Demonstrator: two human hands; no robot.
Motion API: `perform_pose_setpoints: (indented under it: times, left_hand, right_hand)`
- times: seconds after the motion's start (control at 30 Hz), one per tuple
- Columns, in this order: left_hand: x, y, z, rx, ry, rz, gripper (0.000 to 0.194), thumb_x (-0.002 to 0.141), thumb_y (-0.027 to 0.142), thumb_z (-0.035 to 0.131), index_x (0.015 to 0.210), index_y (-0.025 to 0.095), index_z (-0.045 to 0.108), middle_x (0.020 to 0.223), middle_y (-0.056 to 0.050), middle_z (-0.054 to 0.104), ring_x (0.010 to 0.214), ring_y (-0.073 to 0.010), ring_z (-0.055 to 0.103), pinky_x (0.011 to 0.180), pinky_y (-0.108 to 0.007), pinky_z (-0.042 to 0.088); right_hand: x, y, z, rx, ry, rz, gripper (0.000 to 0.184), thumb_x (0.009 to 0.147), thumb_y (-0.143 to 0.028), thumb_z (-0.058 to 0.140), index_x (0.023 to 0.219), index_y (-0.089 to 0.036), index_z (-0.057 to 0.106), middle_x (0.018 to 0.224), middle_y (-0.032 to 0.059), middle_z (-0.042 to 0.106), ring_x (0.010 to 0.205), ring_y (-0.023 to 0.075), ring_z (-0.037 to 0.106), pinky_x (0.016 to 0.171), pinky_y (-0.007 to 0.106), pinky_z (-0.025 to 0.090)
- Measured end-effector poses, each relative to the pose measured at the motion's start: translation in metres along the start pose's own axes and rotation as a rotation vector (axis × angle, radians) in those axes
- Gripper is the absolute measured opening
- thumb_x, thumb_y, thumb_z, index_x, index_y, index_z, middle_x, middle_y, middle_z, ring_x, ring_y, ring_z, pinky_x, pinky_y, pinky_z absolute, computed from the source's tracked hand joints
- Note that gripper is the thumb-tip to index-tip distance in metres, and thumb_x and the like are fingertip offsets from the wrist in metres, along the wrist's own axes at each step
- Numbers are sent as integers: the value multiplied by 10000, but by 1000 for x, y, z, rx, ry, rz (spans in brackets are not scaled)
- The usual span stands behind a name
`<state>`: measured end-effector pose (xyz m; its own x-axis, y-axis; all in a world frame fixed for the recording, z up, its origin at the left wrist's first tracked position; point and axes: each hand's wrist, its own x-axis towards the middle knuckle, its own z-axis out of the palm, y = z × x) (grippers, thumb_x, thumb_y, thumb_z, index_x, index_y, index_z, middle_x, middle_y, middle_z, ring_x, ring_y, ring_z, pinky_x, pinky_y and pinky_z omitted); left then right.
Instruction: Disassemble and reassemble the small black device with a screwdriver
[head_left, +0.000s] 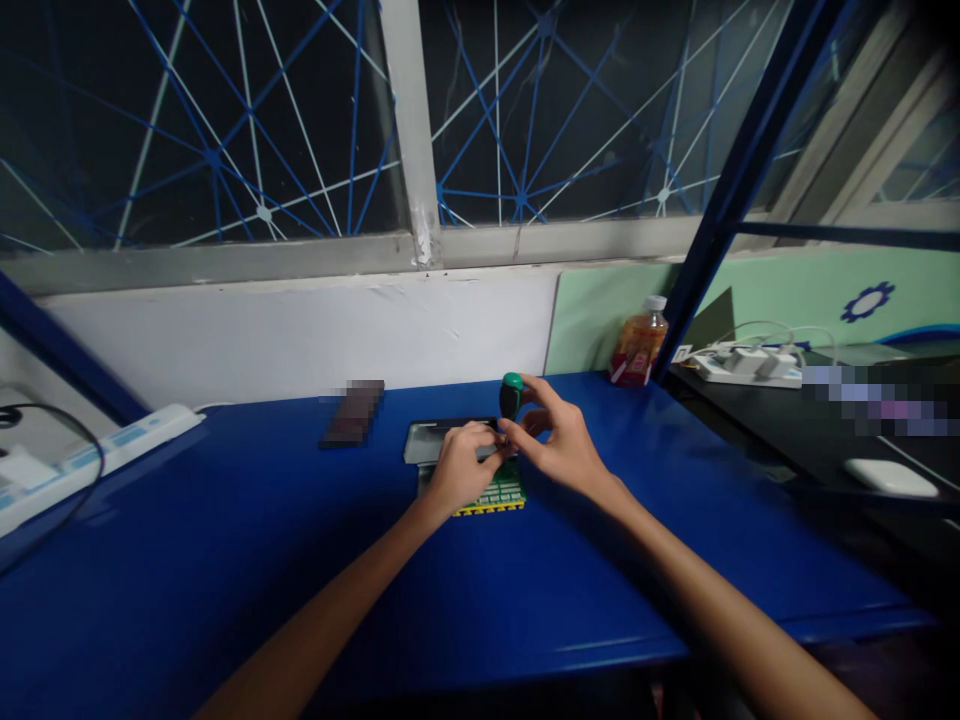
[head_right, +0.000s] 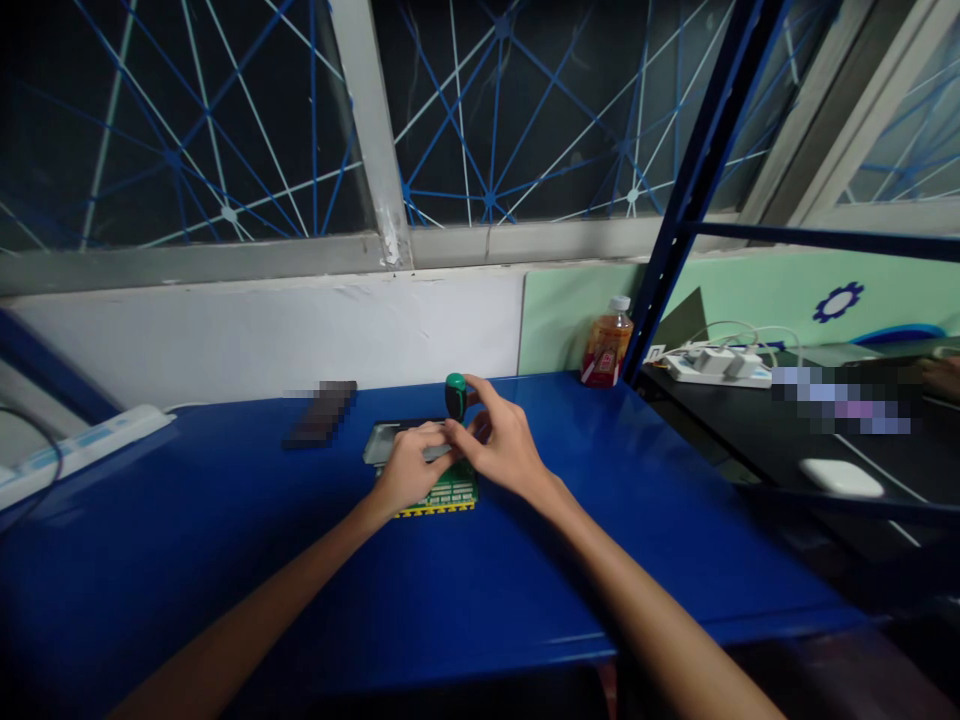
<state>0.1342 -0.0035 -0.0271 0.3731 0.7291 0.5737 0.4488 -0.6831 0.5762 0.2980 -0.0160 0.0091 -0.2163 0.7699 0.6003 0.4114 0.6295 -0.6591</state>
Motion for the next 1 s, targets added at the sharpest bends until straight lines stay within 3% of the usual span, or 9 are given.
perform_pose_setpoints:
  times: [0.53,0.8,1.0]
  left_hand:
    - [0,0,-5,-45,-56,-48,130,787,116,610,763,175,723,818,-49,723,836,-203,659,809,-326,510]
    - [-1,1,-4,-52,-91,-25,151,809,115,587,784,176,723,839,-47,731,842,-206,660,818,-323,496]
    - [0,2,-5,-5,-82,-10,104,804,164,630,845,184,723,877,-47,726,888,-214,643,845,-345,491]
  right_hand:
    - [2,-3,-4,28,-6,2,484,817,-317,579,1268,-217,435,973,48,613,542,104,605,494,251,493]
    - [0,-3,-7,24,-78,-2,503,814,-273,553,1293,-226,407,914,21,619,598,127,599,601,299,509]
    - [1,0,-4,23,-54,5,475,806,-303,567,1254,-212,439,892,27,634,569,119,593,563,282,500]
